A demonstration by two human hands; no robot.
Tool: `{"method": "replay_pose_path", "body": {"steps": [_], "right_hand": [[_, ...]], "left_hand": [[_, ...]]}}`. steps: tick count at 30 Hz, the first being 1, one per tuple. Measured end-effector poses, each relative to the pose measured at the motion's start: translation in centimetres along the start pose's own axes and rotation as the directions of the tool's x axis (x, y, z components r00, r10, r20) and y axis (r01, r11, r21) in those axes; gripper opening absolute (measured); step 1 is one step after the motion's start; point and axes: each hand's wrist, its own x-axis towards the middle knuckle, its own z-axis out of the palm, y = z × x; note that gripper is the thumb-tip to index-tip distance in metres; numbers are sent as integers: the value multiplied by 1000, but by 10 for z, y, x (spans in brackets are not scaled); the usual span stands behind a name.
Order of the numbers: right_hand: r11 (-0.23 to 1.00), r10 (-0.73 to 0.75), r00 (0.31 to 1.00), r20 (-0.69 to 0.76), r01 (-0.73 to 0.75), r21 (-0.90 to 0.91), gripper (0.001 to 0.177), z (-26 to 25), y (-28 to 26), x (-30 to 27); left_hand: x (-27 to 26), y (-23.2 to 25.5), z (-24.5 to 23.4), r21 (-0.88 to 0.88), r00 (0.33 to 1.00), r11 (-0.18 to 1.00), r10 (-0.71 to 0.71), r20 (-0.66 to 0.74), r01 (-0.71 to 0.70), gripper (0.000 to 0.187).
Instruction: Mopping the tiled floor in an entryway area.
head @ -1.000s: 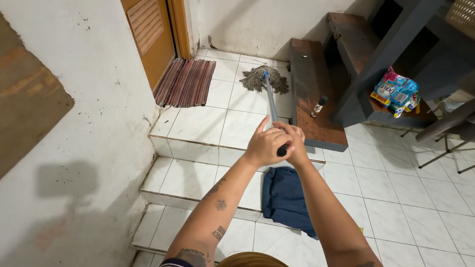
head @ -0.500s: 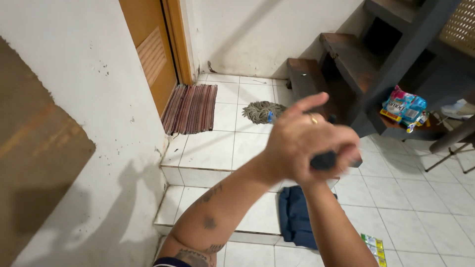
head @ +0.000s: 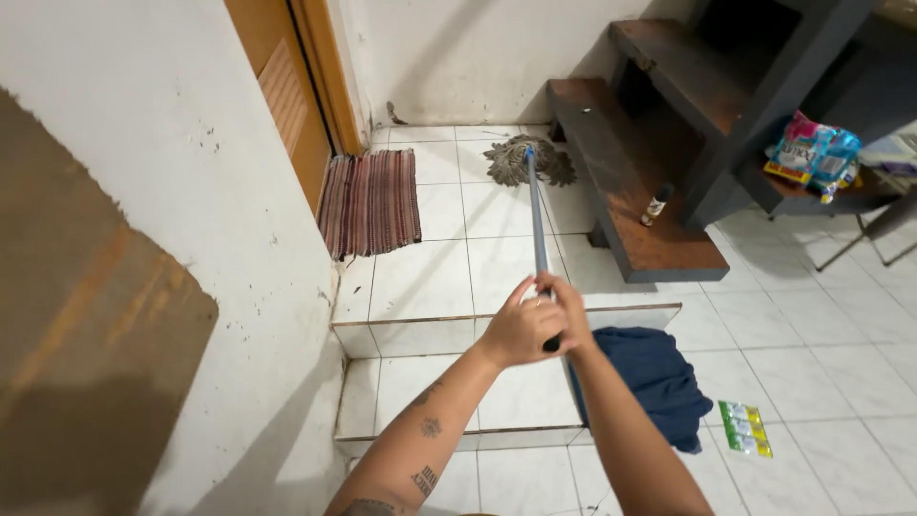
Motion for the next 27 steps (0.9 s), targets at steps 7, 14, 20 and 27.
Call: {"method": "replay_pose_path", "body": {"steps": [7, 14, 20, 27], "right_hand": [[999, -18, 999, -33, 16, -36, 26, -33, -131, 20], [995, -22, 998, -51, 17, -94, 25, -46, -208, 17], [958, -283, 958, -53, 280, -56, 35, -86, -131, 13], [869, -469, 881, -66, 473, 144, 42, -135, -123, 6]], "left_hand": [[107, 65, -132, -458, 986, 881, 49, -161, -119, 36], [121, 89, -131, -501, 863, 754, 170, -476, -425, 46], [112, 63, -1, -330, 909, 909, 111, -401, -256, 55], [121, 80, 77, -231, 954, 944, 178, -242, -235, 48]]}}
